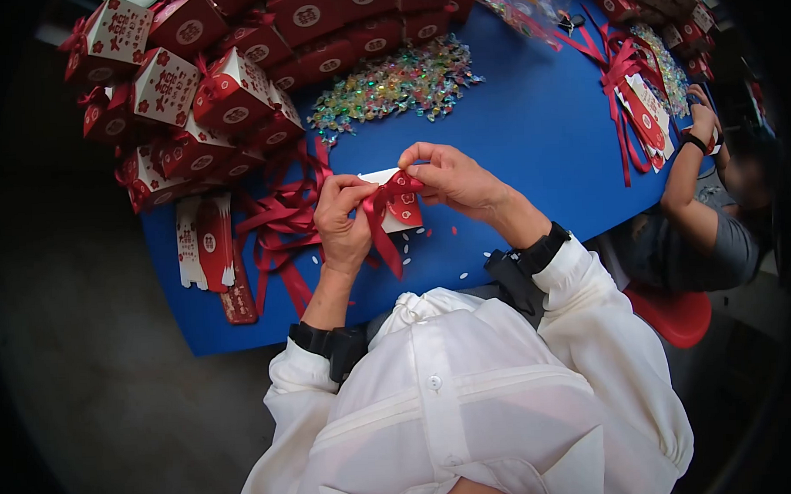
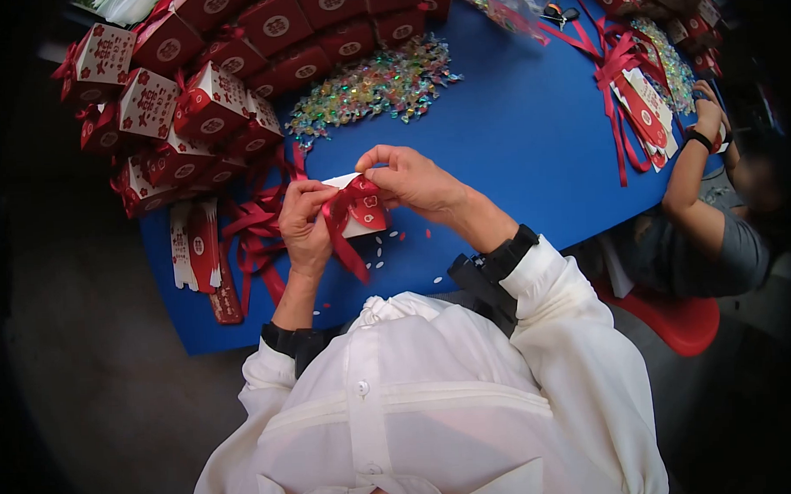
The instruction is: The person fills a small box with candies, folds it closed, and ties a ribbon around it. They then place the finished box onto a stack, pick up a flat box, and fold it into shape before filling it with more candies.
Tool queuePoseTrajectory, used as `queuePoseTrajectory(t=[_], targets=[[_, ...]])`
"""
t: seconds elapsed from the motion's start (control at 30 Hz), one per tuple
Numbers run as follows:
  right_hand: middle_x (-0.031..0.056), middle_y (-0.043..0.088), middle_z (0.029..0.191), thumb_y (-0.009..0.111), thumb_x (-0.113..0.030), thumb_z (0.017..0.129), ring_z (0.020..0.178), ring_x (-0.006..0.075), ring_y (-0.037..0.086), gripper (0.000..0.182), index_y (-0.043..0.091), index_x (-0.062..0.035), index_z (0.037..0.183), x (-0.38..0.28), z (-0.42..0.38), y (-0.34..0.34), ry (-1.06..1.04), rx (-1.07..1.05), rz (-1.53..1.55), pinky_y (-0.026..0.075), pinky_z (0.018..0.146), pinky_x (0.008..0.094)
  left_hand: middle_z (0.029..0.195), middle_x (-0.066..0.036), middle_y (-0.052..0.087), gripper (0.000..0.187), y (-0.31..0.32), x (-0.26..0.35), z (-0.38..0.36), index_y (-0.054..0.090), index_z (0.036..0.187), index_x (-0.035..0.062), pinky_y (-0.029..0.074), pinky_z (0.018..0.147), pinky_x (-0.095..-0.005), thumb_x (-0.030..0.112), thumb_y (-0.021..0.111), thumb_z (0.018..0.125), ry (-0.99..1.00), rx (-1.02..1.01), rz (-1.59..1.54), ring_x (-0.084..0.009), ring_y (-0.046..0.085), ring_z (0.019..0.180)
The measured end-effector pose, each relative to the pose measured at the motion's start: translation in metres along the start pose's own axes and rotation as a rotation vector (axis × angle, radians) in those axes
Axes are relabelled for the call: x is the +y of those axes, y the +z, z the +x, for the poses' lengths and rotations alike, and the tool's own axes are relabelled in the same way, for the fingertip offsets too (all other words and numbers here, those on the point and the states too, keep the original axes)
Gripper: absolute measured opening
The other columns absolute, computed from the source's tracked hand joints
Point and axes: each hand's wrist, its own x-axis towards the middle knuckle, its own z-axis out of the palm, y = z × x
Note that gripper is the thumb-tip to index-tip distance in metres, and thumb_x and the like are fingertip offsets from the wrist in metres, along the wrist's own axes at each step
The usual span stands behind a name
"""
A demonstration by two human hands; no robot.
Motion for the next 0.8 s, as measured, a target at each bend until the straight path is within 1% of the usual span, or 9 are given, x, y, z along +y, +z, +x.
queuePoseTrajectory(t=[0.03, 0.1, 0.23, 0.33, 0.4, 0.53, 0.6, 0.73, 0.8], targets=[[-0.0026, 0.059, 0.087, 0.057, -0.020, 0.093, 0.070, 0.0032, 0.049, 0.020, 0.054, -0.0066, 0.107, -0.002, 0.000, -0.003, -0.001, 0.002, 0.000, 0.041, 0.061, 0.0203, 0.085, -0.008, 0.059, 0.017, 0.001, 0.000, -0.001, 0.068, 0.085, 0.0027, 0.048, 0.065, -0.0281, -0.006, 0.067, 0.070, -0.058, 0.044, -0.032, -0.0203, 0.060, 0.078], [-0.0030, 0.059, 0.088, 0.058, -0.020, 0.092, 0.073, 0.0037, 0.052, 0.026, 0.054, -0.0055, 0.114, -0.006, -0.001, -0.011, 0.075, -0.105, 0.007, 0.042, 0.060, 0.0197, 0.085, -0.009, 0.059, 0.017, 0.001, -0.001, 0.000, 0.068, 0.085, 0.0026, 0.048, 0.066, -0.0284, -0.007, 0.066, 0.070, -0.029, 0.032, -0.016, -0.0206, 0.060, 0.078], [-0.0021, 0.061, 0.089, 0.060, -0.021, 0.091, 0.076, 0.0040, 0.054, 0.029, 0.057, -0.0040, 0.113, -0.015, -0.006, -0.012, 0.117, -0.110, -0.043, 0.041, 0.059, 0.0177, 0.085, -0.009, 0.060, 0.019, 0.001, 0.000, -0.001, 0.068, 0.086, 0.0029, 0.049, 0.067, -0.0292, -0.008, 0.065, 0.071, -0.033, 0.037, -0.021, -0.0210, 0.061, 0.079], [-0.0005, 0.062, 0.091, 0.061, -0.020, 0.090, 0.076, 0.0047, 0.055, 0.024, 0.061, -0.0035, 0.107, -0.015, -0.004, -0.022, 0.113, -0.231, -0.259, 0.041, 0.059, 0.0188, 0.085, -0.009, 0.060, 0.019, 0.001, -0.001, -0.001, 0.068, 0.085, 0.0029, 0.049, 0.067, -0.0292, -0.008, 0.064, 0.071, -0.009, 0.026, -0.008, -0.0208, 0.061, 0.079], [0.0011, 0.064, 0.090, 0.059, -0.017, 0.087, 0.077, 0.0049, 0.055, 0.022, 0.063, -0.0018, 0.103, -0.016, -0.003, -0.024, 0.125, -0.296, -0.546, 0.045, 0.064, 0.0212, 0.086, -0.009, 0.060, 0.020, 0.001, 0.000, -0.001, 0.068, 0.086, 0.0029, 0.049, 0.068, -0.0292, -0.009, 0.064, 0.070, -0.009, 0.023, -0.009, -0.0210, 0.061, 0.079], [0.0002, 0.064, 0.088, 0.057, -0.014, 0.087, 0.076, 0.0050, 0.054, 0.018, 0.062, -0.0018, 0.100, -0.005, -0.001, -0.016, -0.035, -0.194, -0.354, 0.043, 0.067, 0.0200, 0.087, -0.010, 0.060, 0.023, -0.001, 0.005, 0.000, 0.068, 0.087, 0.0027, 0.049, 0.069, -0.0297, -0.011, 0.061, 0.069, 0.066, -0.014, 0.080, -0.0224, 0.061, 0.080], [-0.0025, 0.060, 0.080, 0.054, -0.014, 0.090, 0.070, 0.0046, 0.049, 0.015, 0.060, -0.0021, 0.097, -0.006, -0.006, -0.008, -0.062, -0.066, -0.253, 0.038, 0.065, 0.0185, 0.087, -0.010, 0.060, 0.024, -0.002, 0.005, -0.001, 0.067, 0.087, 0.0025, 0.050, 0.070, -0.0301, -0.012, 0.061, 0.069, 0.068, -0.003, 0.080, -0.0228, 0.061, 0.080], [-0.0051, 0.054, 0.073, 0.050, -0.014, 0.093, 0.065, 0.0034, 0.043, 0.015, 0.060, -0.0030, 0.097, -0.004, -0.008, -0.011, -0.050, -0.124, -0.201, 0.035, 0.058, 0.0195, 0.088, -0.010, 0.059, 0.024, -0.002, 0.005, -0.003, 0.067, 0.086, 0.0016, 0.050, 0.071, -0.0306, -0.013, 0.061, 0.068, 0.097, 0.007, 0.078, -0.0238, 0.061, 0.082], [-0.0083, 0.044, 0.069, 0.053, -0.023, 0.095, 0.061, 0.0015, 0.033, 0.018, 0.057, -0.0055, 0.099, -0.013, -0.011, -0.018, -0.010, -0.085, -0.402, 0.027, 0.053, 0.0191, 0.090, -0.010, 0.059, 0.024, -0.005, 0.005, -0.004, 0.067, 0.085, 0.0014, 0.050, 0.071, -0.0305, -0.013, 0.061, 0.067, 0.102, 0.012, 0.110, -0.0241, 0.061, 0.082]])
